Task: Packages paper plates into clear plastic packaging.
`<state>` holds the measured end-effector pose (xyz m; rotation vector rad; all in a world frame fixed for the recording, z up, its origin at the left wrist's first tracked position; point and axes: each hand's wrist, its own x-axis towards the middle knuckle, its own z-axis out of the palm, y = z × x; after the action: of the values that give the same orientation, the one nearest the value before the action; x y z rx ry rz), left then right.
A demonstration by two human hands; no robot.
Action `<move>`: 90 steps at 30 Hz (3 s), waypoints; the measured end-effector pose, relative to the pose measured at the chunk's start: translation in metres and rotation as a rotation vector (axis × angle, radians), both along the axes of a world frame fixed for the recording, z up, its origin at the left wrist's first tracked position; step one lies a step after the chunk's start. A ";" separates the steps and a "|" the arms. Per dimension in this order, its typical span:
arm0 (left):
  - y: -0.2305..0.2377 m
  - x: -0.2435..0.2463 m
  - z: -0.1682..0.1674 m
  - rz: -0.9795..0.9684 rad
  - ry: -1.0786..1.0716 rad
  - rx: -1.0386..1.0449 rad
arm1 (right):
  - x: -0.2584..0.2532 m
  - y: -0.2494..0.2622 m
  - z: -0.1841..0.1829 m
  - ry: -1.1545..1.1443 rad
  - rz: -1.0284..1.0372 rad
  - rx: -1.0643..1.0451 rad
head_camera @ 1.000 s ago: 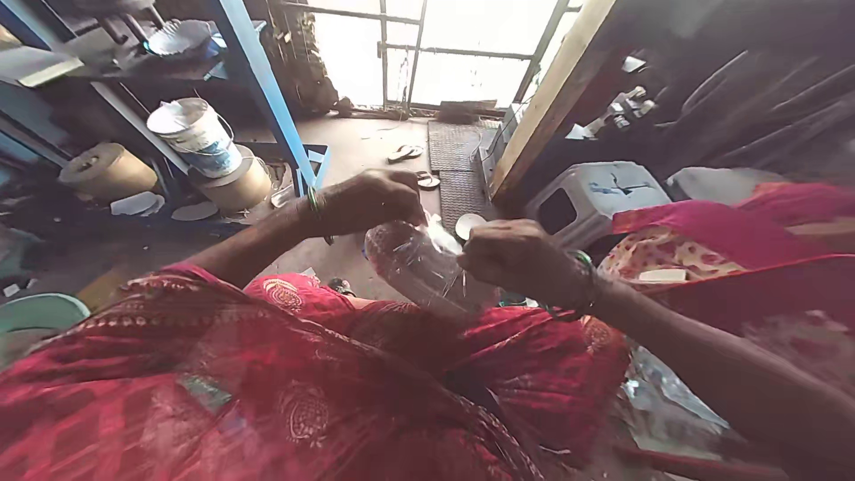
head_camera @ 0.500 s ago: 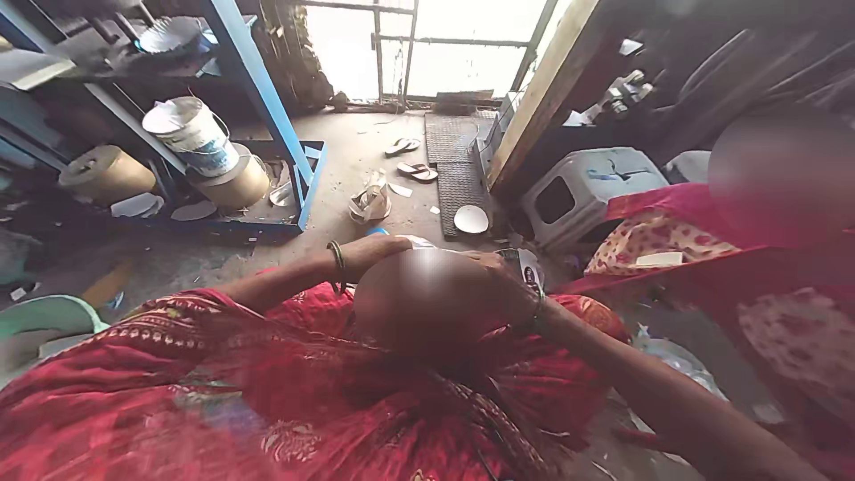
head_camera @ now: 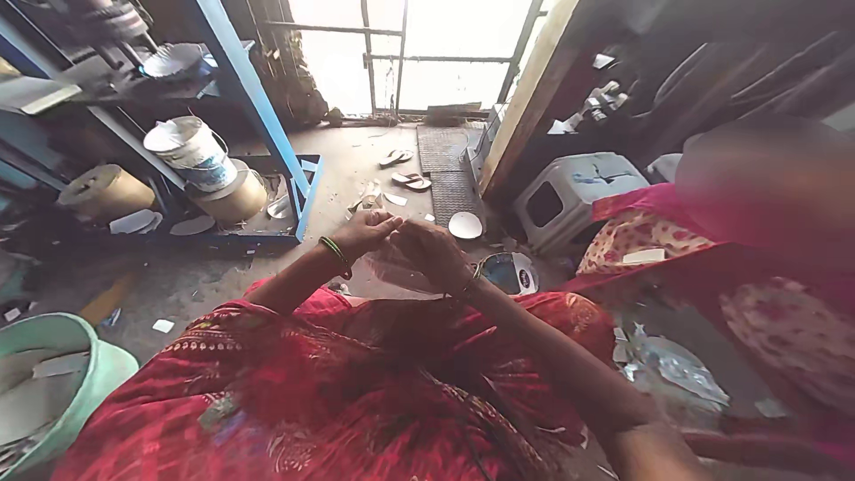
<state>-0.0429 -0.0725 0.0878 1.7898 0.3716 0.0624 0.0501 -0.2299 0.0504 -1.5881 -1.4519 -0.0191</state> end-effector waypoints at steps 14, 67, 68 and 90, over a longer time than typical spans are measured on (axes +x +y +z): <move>0.026 -0.015 0.013 -0.191 0.097 0.538 | 0.000 0.012 -0.004 0.098 0.227 0.047; 0.011 -0.019 -0.015 -0.411 -0.474 1.490 | 0.037 0.025 -0.038 0.119 0.125 0.137; 0.013 -0.019 -0.012 -0.425 -0.464 1.529 | 0.037 0.027 -0.039 0.099 0.123 0.144; 0.024 -0.025 -0.024 -0.131 -0.555 1.597 | 0.034 0.043 0.005 0.330 0.159 -0.224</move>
<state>-0.0683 -0.0488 0.0643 3.1848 -0.3608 0.9639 0.0839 -0.1872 0.0553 -1.5595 -1.3470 0.4913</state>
